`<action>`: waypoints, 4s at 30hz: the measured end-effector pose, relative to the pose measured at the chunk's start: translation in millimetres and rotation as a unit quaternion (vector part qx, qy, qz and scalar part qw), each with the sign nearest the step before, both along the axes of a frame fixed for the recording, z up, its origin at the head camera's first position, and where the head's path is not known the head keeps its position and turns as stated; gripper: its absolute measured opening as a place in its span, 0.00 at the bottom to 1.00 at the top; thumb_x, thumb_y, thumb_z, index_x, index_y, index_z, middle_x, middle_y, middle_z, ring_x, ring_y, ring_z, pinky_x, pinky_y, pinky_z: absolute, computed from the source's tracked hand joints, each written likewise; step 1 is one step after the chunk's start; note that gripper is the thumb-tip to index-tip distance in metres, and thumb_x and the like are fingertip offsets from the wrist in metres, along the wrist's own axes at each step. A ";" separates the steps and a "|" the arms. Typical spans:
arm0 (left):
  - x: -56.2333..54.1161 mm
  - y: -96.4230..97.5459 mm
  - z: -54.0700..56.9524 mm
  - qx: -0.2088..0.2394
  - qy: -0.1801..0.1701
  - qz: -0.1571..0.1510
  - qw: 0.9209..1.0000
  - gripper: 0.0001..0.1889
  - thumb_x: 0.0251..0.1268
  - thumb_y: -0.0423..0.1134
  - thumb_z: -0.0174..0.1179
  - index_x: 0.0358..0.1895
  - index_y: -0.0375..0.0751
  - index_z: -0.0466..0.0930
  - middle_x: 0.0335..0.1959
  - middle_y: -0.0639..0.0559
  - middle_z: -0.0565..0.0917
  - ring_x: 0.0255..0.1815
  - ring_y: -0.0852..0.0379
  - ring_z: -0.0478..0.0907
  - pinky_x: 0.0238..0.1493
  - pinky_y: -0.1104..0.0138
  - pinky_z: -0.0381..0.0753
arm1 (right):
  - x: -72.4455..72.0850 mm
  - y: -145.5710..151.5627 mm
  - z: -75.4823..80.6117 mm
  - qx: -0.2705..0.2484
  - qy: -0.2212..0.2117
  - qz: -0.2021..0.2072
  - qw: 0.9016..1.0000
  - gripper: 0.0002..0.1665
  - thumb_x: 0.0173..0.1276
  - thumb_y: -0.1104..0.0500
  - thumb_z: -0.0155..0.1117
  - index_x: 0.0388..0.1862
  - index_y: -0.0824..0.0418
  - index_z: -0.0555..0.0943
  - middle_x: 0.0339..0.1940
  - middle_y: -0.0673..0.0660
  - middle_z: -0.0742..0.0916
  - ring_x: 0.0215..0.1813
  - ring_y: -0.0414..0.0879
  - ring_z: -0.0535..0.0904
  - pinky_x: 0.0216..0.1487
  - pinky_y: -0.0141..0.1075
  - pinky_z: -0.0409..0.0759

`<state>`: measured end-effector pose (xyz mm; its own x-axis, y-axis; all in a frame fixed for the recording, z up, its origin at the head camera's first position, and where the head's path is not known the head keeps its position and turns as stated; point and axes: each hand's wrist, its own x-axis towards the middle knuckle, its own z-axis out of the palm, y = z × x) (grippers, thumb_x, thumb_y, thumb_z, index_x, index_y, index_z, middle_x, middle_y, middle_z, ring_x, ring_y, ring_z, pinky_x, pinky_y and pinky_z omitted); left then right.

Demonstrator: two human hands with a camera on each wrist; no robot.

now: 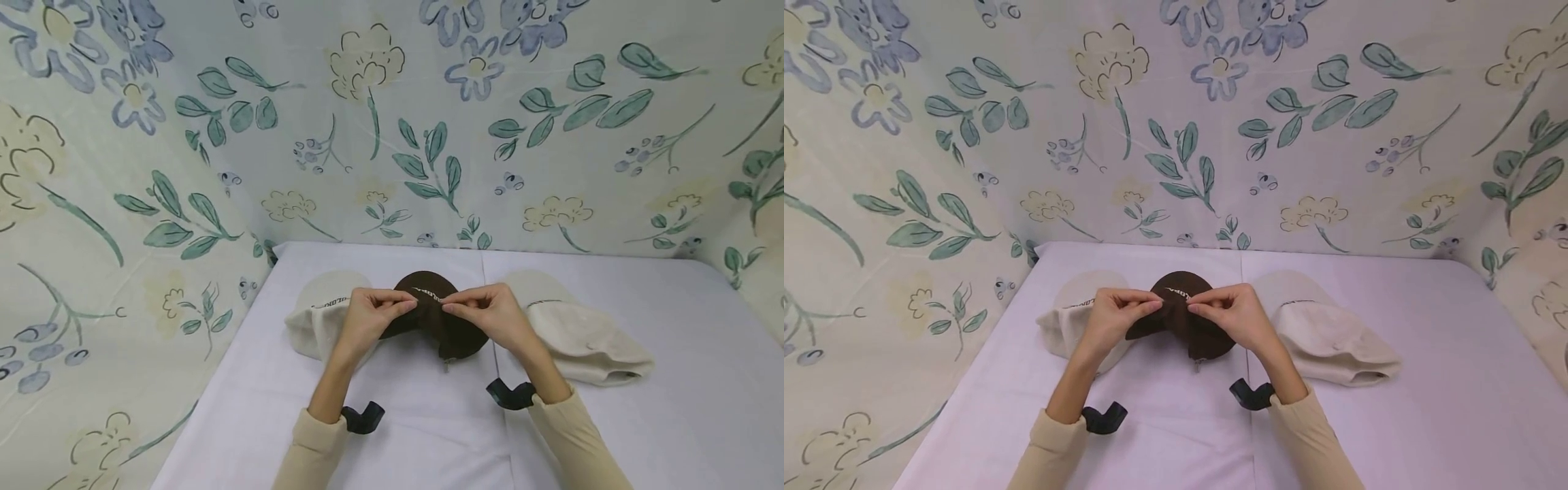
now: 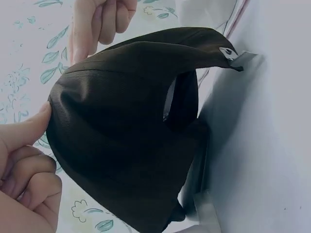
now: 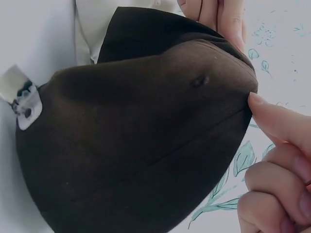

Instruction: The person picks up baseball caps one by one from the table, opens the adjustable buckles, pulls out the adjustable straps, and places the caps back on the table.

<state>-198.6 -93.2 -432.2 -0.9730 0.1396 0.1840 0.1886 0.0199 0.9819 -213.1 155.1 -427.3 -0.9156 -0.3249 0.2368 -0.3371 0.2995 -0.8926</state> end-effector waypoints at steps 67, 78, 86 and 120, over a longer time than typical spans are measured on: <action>-2.3 -9.9 -4.1 -0.064 -0.044 -0.053 0.996 0.05 0.60 0.34 0.75 0.37 0.38 0.93 0.34 0.49 0.92 0.32 0.64 0.75 0.35 0.76 0.75 | 0.4 4.1 -8.1 0.019 -0.065 0.051 0.996 0.06 0.64 0.58 0.78 0.39 0.58 0.93 0.15 0.46 0.67 0.21 0.36 0.60 0.24 0.30 0.59; 4.7 6.5 5.6 -0.047 -0.025 -0.065 0.996 0.05 0.61 0.33 0.74 0.38 0.36 0.93 0.24 0.53 0.86 0.22 0.65 0.62 0.25 0.75 0.62 | 10.6 17.3 2.9 0.038 -0.064 0.010 0.997 0.08 0.64 0.55 0.78 0.40 0.57 0.93 0.15 0.47 0.66 0.21 0.38 0.60 0.23 0.32 0.58; 4.5 20.2 8.7 -0.070 0.003 -0.067 0.995 0.04 0.60 0.31 0.75 0.37 0.36 0.93 0.16 0.54 0.76 0.18 0.65 0.55 0.21 0.74 0.55 | 13.8 27.0 4.5 0.049 -0.050 0.003 0.998 0.11 0.65 0.58 0.77 0.44 0.63 0.92 0.16 0.48 0.67 0.21 0.38 0.60 0.22 0.32 0.57; 4.1 83.8 15.8 -0.101 0.041 -0.088 0.990 0.03 0.60 0.30 0.74 0.36 0.35 0.93 0.12 0.58 0.69 0.15 0.66 0.54 0.20 0.75 0.55 | 36.4 107.0 17.8 0.086 -0.011 -0.090 0.992 0.12 0.68 0.55 0.75 0.47 0.58 0.91 0.16 0.46 0.67 0.21 0.42 0.61 0.22 0.37 0.63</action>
